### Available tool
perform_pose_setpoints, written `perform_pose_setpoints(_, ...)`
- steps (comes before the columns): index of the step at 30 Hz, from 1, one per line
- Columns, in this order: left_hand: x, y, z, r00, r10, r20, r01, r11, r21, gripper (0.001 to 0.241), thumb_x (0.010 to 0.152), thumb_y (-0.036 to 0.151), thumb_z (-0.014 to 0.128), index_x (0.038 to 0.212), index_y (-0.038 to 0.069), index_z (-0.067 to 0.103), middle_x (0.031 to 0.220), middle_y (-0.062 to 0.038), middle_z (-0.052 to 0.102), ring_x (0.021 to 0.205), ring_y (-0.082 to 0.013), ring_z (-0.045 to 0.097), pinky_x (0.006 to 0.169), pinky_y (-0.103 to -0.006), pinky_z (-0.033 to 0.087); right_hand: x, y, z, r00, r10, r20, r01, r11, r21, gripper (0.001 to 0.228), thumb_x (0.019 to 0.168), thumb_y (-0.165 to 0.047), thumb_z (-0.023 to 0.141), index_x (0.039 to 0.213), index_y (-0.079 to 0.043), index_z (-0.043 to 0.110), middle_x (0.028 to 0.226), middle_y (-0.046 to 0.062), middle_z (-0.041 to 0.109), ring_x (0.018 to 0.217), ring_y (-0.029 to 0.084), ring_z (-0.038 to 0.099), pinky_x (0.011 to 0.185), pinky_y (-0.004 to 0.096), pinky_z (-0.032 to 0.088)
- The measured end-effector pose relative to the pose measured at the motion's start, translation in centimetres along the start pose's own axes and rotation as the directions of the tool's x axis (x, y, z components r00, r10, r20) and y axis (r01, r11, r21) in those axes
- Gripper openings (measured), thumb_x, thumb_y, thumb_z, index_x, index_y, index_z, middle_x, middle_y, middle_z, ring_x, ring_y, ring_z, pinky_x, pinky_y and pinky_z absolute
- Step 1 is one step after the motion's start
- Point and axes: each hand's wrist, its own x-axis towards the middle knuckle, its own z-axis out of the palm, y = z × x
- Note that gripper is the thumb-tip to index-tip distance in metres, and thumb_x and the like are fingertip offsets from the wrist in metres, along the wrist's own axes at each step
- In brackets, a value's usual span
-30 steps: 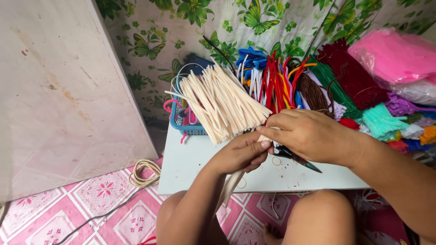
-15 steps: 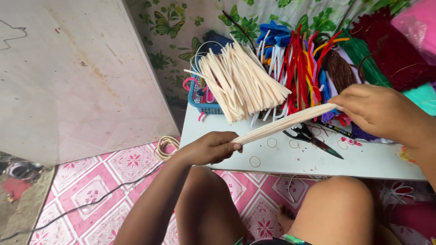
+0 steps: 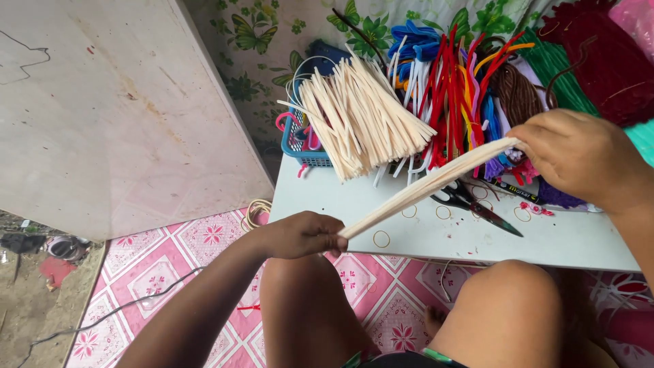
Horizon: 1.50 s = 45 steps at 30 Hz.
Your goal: The person sits on the floor and handles a bundle of beige craft sticks, separating and aligning them. They then use scissors to trim the ends of the sticks to a uniform length and place the trimmed pieces on the table.
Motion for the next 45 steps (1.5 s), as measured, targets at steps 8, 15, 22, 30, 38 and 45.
perform_pose_setpoints(8,2.4,1.4,0.9,0.989,-0.104,-0.101,0.117,0.985,0.126,0.032,0.091,0.023,0.079,0.065,0.014,0.063,0.056,0.006,0.051,0.055,-0.0046,0.039,0.054,-0.0241,0.035,1.2,-0.6,-0.1,0.970,-0.061,-0.237,0.026,0.988,-0.151,0.008,0.111,-0.003,0.077,0.118,-0.001,0.081,0.099,0.010,0.068,0.088,0.030,0.068,0.079,0.042,0.060)
perform_pose_setpoints(15,9.3,-0.5,2.4,0.922,0.107,-0.373,-0.205,0.950,-0.235,0.008,0.089,0.012,0.078,0.086,0.006,0.074,0.076,-0.007,0.078,0.060,-0.0079,0.065,0.051,-0.0210,0.051,-0.3,-5.6,8.8,0.841,0.301,-0.449,-0.220,0.949,0.225,0.019,0.110,0.000,0.056,0.106,0.014,0.070,0.102,0.028,0.065,0.090,0.042,0.061,0.077,0.049,0.051)
perform_pose_setpoints(22,16.7,-2.5,4.4,0.754,0.187,-0.629,-0.504,0.779,-0.374,0.017,0.087,0.010,0.082,0.091,-0.004,0.073,0.062,-0.013,0.065,0.049,-0.0159,0.064,0.039,-0.0212,0.050,2.6,-14.9,12.8,0.598,0.796,-0.088,-0.346,0.356,0.868,0.018,0.100,-0.015,0.069,0.086,-0.006,0.074,0.069,0.007,0.070,0.067,0.017,0.067,0.069,0.034,0.055)
perform_pose_setpoints(30,17.0,-2.9,4.9,0.740,0.110,-0.664,-0.465,0.797,-0.386,0.015,0.088,0.008,0.079,0.094,-0.004,0.073,0.062,-0.015,0.067,0.052,-0.0175,0.066,0.040,-0.0211,0.050,2.0,-16.8,14.0,0.649,0.731,0.209,-0.489,0.191,0.851,0.019,0.098,-0.016,0.066,0.090,-0.007,0.081,0.062,0.005,0.070,0.062,0.011,0.062,0.065,0.031,0.057)
perform_pose_setpoints(38,16.9,-3.3,5.2,0.721,0.093,-0.687,-0.410,0.856,-0.314,0.018,0.087,0.008,0.081,0.094,-0.002,0.068,0.060,-0.016,0.068,0.052,-0.0200,0.069,0.040,-0.0225,0.052,1.0,-16.4,14.6,0.754,0.570,0.328,-0.541,0.254,0.802,0.023,0.098,-0.009,0.057,0.101,-0.005,0.079,0.074,0.013,0.073,0.071,0.022,0.070,0.070,0.039,0.058)
perform_pose_setpoints(45,15.2,-2.3,6.0,0.718,0.087,-0.690,-0.390,0.872,-0.295,0.020,0.085,0.007,0.081,0.092,-0.003,0.065,0.064,-0.020,0.069,0.056,-0.0233,0.071,0.043,-0.0247,0.055,1.2,-17.2,13.0,0.825,0.508,0.249,-0.467,0.364,0.806,0.017,0.092,-0.011,0.066,0.102,-0.001,0.075,0.078,0.016,0.071,0.076,0.029,0.073,0.069,0.041,0.059)
